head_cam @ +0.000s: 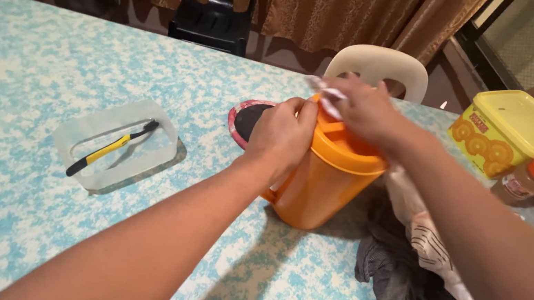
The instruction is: The person cleans a yellow helmet and a red helmet using a cloth and a toothbrush, then folds a black and an orange shirt, and finally cleans an orange pitcher with a cloth and toothbrush. The cleaned helmets are placed on a chair.
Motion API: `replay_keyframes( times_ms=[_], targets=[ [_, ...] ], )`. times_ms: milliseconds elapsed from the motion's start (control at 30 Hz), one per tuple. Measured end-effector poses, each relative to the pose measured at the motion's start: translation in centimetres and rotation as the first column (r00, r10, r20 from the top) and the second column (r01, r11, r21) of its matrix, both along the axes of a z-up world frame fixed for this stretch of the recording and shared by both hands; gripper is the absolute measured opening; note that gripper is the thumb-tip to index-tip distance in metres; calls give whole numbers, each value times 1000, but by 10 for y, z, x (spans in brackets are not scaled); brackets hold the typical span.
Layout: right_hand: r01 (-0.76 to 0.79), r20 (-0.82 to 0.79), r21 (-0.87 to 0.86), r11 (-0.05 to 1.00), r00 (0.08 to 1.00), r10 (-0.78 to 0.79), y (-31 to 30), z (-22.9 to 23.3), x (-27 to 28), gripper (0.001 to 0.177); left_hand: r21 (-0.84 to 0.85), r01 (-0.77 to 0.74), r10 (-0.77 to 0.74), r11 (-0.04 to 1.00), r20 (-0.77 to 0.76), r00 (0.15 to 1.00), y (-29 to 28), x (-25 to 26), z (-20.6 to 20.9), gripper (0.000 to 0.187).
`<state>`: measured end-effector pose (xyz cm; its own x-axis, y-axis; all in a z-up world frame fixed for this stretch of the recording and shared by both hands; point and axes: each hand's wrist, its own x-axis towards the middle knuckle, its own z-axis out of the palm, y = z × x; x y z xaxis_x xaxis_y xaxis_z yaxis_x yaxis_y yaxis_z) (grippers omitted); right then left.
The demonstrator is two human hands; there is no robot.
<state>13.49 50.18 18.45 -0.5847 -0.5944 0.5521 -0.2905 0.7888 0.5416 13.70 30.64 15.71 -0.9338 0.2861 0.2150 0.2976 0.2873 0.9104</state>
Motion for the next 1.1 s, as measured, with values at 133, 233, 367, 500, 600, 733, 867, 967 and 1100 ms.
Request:
replay_keyframes(
  times_ms=[133, 233, 367, 500, 600, 733, 867, 967, 1100],
  targets=[
    [656, 813, -540, 527, 569, 126, 8, 19, 0, 31, 25, -25, 24, 999, 23, 999, -4, 0, -1, 50],
    [629, 795, -538, 562, 601, 88, 3, 30, 9, 35, 4, -21, 21, 1000, 13, 1000, -1, 1, -1, 50],
    [580, 805, -496, 646, 587, 90, -12, 37, 5, 32, 5, 5, -5, 1000, -2, 1000, -2, 0, -1, 50],
    [600, 766, -528, 601, 642, 31, 1, 37, 2, 30, 11, -9, 10, 1000, -41, 999, -2, 1, -1, 51],
    [735, 800, -598, 319, 569, 189, 28, 26, 14, 33, 27, -13, 15, 1000, -46, 999, -4, 3, -5, 50],
    [597, 401, -770, -224, 727, 558, 61, -11, 43, 36, 133, 4, 1, 991, -36, 999, -18, 7, -18, 47],
    [725, 709, -685, -74, 686, 163, 91, -54, 67, 40, 365, -38, 26, 930, 36, 999, -34, 5, -19, 43],
    [836, 819, -402, 373, 511, -260, 99, -70, 65, 54, 406, -115, 116, 906, 23, 993, -53, 2, -8, 42],
    [612, 543, -602, 513, 785, -298, 37, -76, 19, 39, 296, -229, 156, 928, 251, 955, -108, 4, 19, 39]
  ],
)
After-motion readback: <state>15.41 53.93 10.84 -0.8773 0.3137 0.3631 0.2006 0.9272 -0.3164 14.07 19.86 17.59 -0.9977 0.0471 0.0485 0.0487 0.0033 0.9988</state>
